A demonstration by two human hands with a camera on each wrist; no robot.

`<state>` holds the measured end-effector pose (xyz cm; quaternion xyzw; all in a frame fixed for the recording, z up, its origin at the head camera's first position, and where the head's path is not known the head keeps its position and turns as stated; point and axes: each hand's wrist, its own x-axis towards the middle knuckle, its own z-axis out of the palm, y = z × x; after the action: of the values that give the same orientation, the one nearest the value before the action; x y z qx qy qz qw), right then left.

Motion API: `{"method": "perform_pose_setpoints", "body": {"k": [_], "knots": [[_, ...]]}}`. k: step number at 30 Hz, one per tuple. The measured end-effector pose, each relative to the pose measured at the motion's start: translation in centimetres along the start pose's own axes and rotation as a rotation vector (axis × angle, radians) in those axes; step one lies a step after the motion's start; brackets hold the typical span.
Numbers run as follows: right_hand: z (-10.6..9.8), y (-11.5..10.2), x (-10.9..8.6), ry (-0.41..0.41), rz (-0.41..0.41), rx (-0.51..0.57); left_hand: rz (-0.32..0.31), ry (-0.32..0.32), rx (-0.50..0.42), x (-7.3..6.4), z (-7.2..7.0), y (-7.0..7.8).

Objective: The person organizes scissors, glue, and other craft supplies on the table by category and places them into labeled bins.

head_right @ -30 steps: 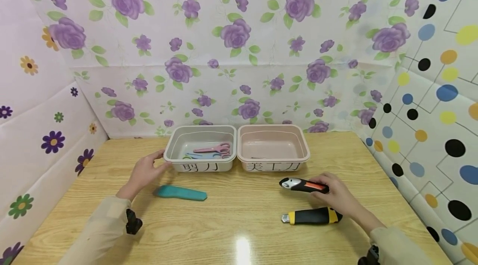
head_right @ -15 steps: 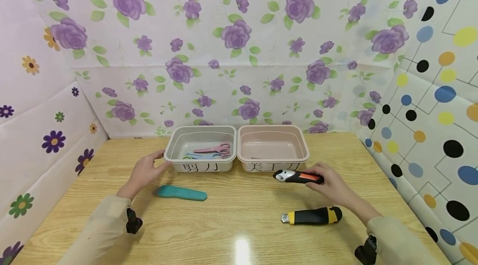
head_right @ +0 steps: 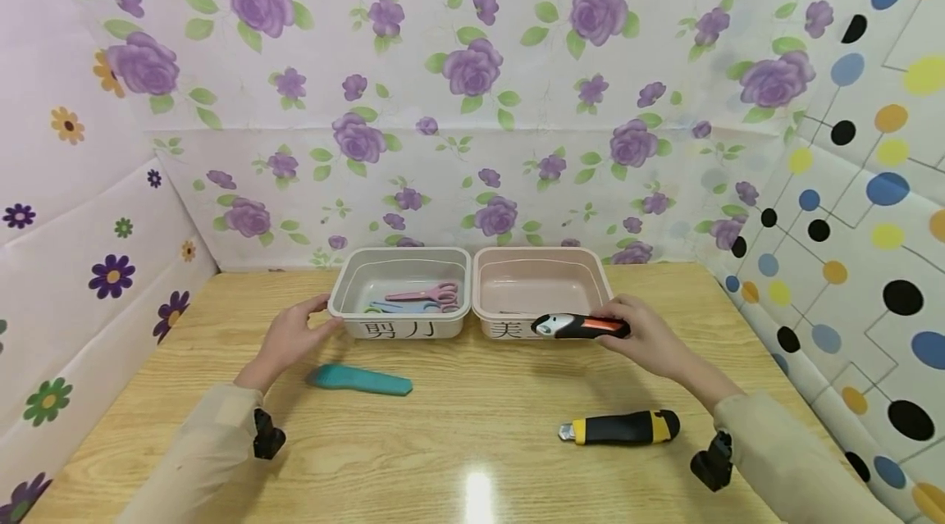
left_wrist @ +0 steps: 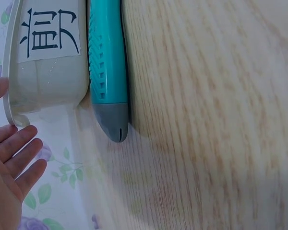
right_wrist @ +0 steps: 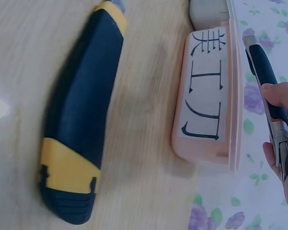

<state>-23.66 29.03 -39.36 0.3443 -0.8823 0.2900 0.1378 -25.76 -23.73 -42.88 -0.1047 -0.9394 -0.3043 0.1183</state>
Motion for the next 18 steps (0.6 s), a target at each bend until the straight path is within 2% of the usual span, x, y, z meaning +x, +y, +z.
{"method": "perform_pose_setpoints", "body": {"k": [18], "knots": [[-0.2,1.3,2.9,0.011,0.051,-0.038,-0.005,-0.006,0.008,0.1,0.0,0.1]]}}
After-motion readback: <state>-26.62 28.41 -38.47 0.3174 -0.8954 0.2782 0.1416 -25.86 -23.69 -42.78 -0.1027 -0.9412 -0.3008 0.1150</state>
